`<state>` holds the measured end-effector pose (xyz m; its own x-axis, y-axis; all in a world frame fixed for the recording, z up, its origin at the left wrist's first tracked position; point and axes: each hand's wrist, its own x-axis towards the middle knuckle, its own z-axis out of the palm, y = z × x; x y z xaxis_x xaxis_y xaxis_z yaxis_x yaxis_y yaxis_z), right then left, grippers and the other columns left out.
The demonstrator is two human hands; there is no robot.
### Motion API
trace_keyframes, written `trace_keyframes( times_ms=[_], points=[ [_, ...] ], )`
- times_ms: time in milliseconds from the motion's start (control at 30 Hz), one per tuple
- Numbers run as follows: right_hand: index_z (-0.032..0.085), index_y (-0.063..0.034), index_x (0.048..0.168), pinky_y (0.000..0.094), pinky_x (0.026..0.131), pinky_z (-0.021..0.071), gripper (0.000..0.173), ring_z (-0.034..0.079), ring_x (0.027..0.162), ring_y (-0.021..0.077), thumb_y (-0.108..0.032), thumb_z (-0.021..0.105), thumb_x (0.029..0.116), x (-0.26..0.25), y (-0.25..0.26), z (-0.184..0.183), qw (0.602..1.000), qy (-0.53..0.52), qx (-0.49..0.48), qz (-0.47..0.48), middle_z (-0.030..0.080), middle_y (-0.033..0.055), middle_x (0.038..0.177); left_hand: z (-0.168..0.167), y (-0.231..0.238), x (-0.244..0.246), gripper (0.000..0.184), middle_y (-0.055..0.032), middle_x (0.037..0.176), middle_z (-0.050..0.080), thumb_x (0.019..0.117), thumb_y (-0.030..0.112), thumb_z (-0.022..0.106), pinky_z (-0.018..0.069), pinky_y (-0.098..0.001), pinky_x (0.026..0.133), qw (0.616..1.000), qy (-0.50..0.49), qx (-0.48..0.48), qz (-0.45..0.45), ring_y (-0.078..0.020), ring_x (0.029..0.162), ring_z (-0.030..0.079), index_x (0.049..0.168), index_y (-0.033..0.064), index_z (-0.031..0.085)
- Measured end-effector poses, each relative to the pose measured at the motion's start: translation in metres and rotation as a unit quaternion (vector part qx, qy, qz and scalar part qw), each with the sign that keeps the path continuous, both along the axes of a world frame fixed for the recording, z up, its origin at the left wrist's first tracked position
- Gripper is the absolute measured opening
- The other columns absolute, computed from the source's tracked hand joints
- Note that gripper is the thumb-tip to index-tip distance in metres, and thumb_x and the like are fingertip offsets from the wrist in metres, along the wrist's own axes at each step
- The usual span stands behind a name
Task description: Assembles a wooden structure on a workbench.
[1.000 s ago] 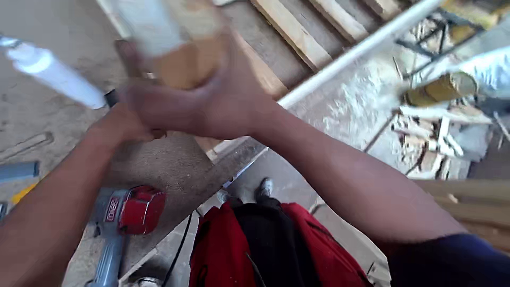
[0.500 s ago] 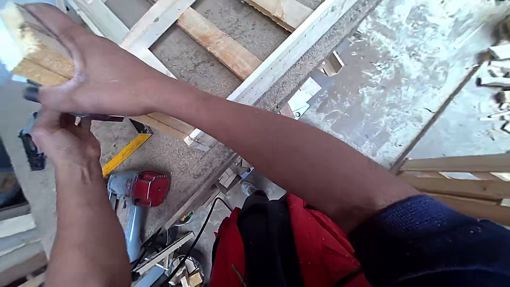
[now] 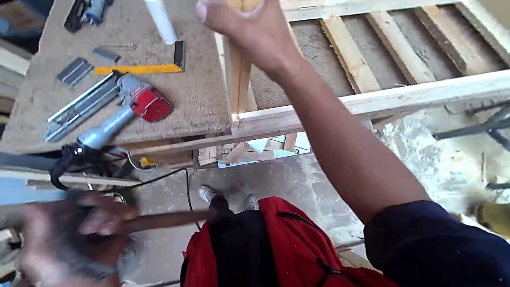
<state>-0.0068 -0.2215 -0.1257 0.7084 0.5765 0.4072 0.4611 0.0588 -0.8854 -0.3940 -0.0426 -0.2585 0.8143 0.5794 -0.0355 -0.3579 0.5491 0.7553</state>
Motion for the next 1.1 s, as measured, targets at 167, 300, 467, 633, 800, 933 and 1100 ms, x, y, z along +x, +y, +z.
trace_keyframes(
  times_ms=[167,300,467,633,800,933,1100],
  points=[
    [0.033,0.0013,0.148,0.0336,0.098,0.0594,0.099,0.065,0.117,0.0129,-0.056,0.079,0.0812,0.013,-0.024,-0.025,0.995,-0.063,-0.046,0.061,0.062,0.0082,0.129,-0.102,-0.053,0.004,0.085,0.0021,0.072,0.061,0.0956,0.08,0.015,0.0583,-0.0372,0.06,0.986,0.069,-0.142,0.052,-0.0139,0.061,0.063,0.119,0.016,0.066],
    [0.023,-0.0051,0.161,0.05,0.111,0.0479,0.13,0.058,0.13,0.0257,-0.069,0.084,0.0654,0.035,-0.081,-0.089,0.911,-0.177,-0.369,0.047,0.059,0.0147,0.141,-0.194,-0.109,0.009,0.039,-0.0066,0.084,0.062,0.1097,0.025,0.039,0.0573,-0.035,0.063,0.932,0.318,0.049,0.167,-0.0162,0.067,0.062,0.141,0.0019,0.044],
    [0.063,-0.0161,0.133,0.0687,0.072,0.053,0.087,0.071,0.084,0.0436,-0.079,0.07,0.0746,0.033,-0.115,-0.151,0.777,-0.261,-0.573,-0.034,0.074,0.0187,0.094,-0.19,-0.095,0.006,0.026,-0.0025,0.08,0.057,0.1081,0.019,0.05,0.0535,-0.0301,0.053,0.928,0.337,-0.028,0.153,-0.0113,0.057,0.055,0.131,0.0075,0.054],
    [0.068,-0.0134,0.119,0.0647,0.066,0.053,0.082,0.071,0.077,0.0399,-0.083,0.066,0.0743,0.032,-0.111,-0.152,0.767,-0.301,-0.565,-0.042,0.072,0.0164,0.083,-0.109,-0.03,0.024,0.03,-0.0004,0.088,0.063,0.112,0.032,0.032,0.0592,-0.0323,0.052,0.963,0.235,-0.001,0.13,-0.0132,0.058,0.062,0.132,0.0181,0.05],
    [0.069,-0.0106,0.112,0.0622,0.06,0.052,0.084,0.07,0.071,0.0389,-0.085,0.061,0.0747,0.028,-0.109,-0.154,0.767,-0.327,-0.549,-0.057,0.07,0.0159,0.079,-0.07,-0.003,0.091,0.044,0.006,0.067,0.058,0.1136,0.036,0.013,0.0569,-0.0296,0.045,0.931,0.118,-0.057,0.34,-0.0099,0.047,0.059,0.113,0.0161,0.052],
    [0.069,-0.0108,0.11,0.0602,0.057,0.0513,0.082,0.069,0.069,0.0371,-0.084,0.06,0.0744,0.028,-0.109,-0.157,0.764,-0.34,-0.544,-0.068,0.07,0.0142,0.077,-0.081,-0.085,0.157,0.042,0.0046,0.06,0.052,0.1136,0.039,0.017,0.0536,-0.0284,0.04,0.982,0.134,-0.048,0.121,-0.0083,0.042,0.053,0.112,0.0116,0.049],
    [0.067,-0.0124,0.114,0.0599,0.057,0.0521,0.083,0.07,0.069,0.0353,-0.085,0.06,0.0744,0.027,-0.115,-0.158,0.766,-0.337,-0.542,-0.073,0.071,0.0123,0.081,-0.077,-0.078,0.16,0.043,-0.0015,0.068,0.052,0.1122,0.042,0.032,0.0503,-0.0304,0.038,0.962,0.237,-0.022,-0.137,-0.0124,0.042,0.048,0.129,0.0111,0.056]
  ],
)
